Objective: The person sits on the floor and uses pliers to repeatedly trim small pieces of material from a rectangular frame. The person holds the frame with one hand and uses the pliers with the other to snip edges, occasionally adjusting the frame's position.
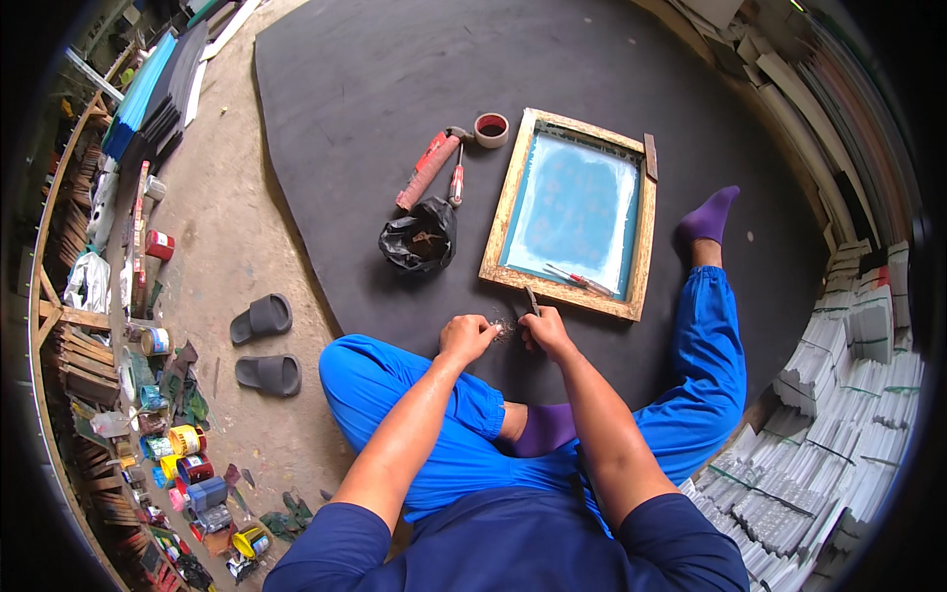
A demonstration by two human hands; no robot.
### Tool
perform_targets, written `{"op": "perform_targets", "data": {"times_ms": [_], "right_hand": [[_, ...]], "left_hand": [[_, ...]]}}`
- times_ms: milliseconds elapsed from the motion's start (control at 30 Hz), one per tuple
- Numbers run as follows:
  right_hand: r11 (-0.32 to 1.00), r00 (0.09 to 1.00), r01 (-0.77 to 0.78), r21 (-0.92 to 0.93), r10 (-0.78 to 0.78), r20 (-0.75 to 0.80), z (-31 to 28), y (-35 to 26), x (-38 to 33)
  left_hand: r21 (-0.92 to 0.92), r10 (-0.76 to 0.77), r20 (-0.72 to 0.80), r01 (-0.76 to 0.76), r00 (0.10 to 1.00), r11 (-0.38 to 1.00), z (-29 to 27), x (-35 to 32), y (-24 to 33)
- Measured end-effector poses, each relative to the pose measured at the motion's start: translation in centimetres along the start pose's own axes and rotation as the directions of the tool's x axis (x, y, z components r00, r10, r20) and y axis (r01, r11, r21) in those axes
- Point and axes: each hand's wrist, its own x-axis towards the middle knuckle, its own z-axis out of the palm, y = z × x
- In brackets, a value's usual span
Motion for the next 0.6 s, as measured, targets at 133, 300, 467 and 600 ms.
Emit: {"op": "perform_targets", "data": {"times_ms": [133,300,467,600], "right_hand": [[0.984,0.979,-0.113,0.14,0.086,0.187,-1.2,-3.0,-1.6],[0.986,0.975,-0.12,0.116,0.095,0.201,-1.5,-2.9,-1.4],[0.905,1.0,-0.003,-0.424,0.003,0.0,-1.5,-4.4,-1.7],[0.65,0.996,0.07,-0.756,-0.089,0.015,-2.4,-7.3,-1.5]], "left_hand": [[-0.109,-0.044,-0.017,0.042,0.999,0.993,0.6,0.2,-1.5],[-0.274,-0.074,0.015,0.075,0.997,0.959,0.9,0.7,-2.7],[-0.3,-0.06,0.001,0.058,0.998,0.952,1.3,0.9,-2.4],[-0.306,-0.036,-0.008,0.031,0.999,0.951,1.9,1.1,-2.7]]}}
